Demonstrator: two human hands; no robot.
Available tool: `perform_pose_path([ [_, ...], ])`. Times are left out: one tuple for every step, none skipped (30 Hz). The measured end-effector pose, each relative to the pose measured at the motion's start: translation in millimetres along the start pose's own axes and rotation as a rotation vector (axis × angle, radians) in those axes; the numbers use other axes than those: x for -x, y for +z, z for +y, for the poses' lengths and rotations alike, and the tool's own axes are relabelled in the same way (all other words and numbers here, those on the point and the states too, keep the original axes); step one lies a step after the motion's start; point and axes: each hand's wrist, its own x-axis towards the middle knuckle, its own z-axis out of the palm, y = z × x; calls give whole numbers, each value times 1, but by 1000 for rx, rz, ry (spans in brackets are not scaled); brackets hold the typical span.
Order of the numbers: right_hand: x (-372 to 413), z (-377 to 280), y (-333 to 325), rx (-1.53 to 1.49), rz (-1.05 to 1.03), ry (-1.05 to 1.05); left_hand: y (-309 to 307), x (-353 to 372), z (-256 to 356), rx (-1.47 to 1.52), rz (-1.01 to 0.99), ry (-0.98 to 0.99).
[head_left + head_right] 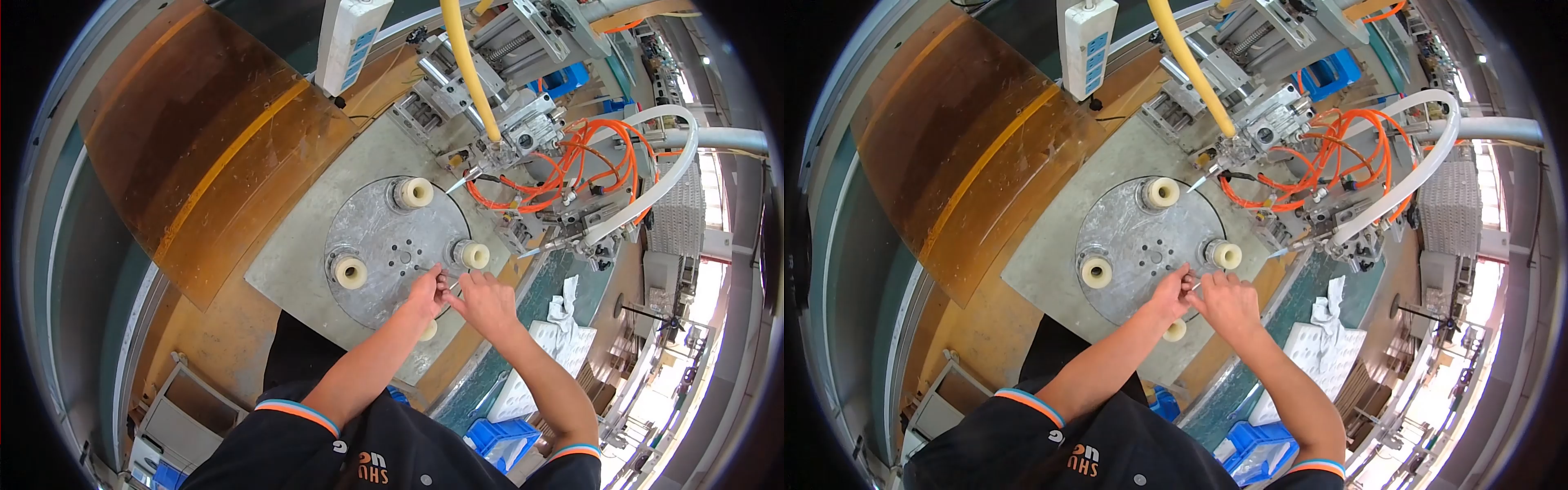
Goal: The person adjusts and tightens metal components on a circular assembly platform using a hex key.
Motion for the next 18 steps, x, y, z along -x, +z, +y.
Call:
perform_pose_path([
  [-7, 3, -2, 68, -12, -37, 2, 0, 1, -2, -4, 4],
  [-11, 5, -3, 65, -10, -39, 2, 2, 1, -12, 6, 21],
  [-14, 7, -2, 71, 28, -133, 0, 3, 1, -24, 18, 35],
  [-15, 8, 0, 76, 65, -224, -3, 1, 0, -26, 23, 35],
  [-17, 10, 3, 73, 63, -223, -6, -1, 0, -15, -12, 13],
  [-19, 14, 8, 89, 23, -265, -7, -3, 0, -3, -50, -8],
  [-20, 17, 15, 106, -17, -307, -6, -1, 0, -2, -50, -7],
  [-20, 24, 28, 106, -19, -308, -5, 1, -2, -48, 9, 18],
  [-20, 32, 46, -149, -131, -63, -4, 4, -3, -94, 67, 43],
  [-22, 33, 50, -399, -242, 184, -1, 8, -2, -89, 65, 42],
  [-21, 34, 52, -393, -244, 179, 4, 12, 1, -55, 51, 32],
  [-19, 31, 46, -341, -184, 201, 6, 13, 3, -20, 36, 24],
  [-18, 28, 39, -290, -122, 220, 7, 13, 4, -12, 31, 30],
  [-15, 23, 32, -244, -59, 242, 6, 14, 4, -44, 31, 18],
  [-11, 18, 26, -202, 1, 270, 4, 15, 3, -79, 35, 1],
  [-7, 15, 20, -159, 59, 302, 2, 15, 4, -81, 40, -3],
  [-7, 15, 12, -160, 52, 309, -1, 13, 3, -87, 33, -1],
  [-11, 18, 3, -61, 38, 82, -2, 12, 3, -94, 27, 0],
])
